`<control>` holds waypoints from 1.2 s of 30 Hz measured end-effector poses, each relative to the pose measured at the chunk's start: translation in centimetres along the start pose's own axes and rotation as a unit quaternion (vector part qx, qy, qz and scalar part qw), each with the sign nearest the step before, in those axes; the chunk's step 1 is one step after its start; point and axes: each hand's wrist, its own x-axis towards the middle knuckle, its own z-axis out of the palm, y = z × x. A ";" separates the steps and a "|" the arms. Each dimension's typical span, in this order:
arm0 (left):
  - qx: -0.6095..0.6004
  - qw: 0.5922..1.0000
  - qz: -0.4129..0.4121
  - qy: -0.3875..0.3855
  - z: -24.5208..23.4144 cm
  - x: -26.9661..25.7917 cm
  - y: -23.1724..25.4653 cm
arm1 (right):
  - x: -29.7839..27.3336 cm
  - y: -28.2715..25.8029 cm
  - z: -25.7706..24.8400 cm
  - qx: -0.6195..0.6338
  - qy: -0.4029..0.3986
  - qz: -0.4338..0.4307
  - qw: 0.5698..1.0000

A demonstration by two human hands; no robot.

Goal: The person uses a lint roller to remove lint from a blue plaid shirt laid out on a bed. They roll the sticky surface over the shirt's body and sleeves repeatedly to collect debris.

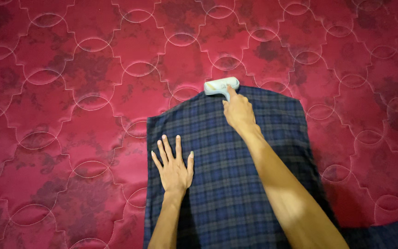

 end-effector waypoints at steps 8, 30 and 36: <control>-0.001 1.000 0.008 0.003 0.4 0.1 -0.2 | -5.1 2.2 -1.6 0.058 0.062 -0.064 0.994; -0.182 0.979 0.087 0.000 -6.5 -14.9 2.7 | -34.7 4.1 -3.8 0.025 -0.154 0.105 0.982; -0.139 0.986 0.060 -0.070 -5.9 -22.2 1.8 | -37.4 5.7 -4.4 -0.022 -0.220 0.120 0.968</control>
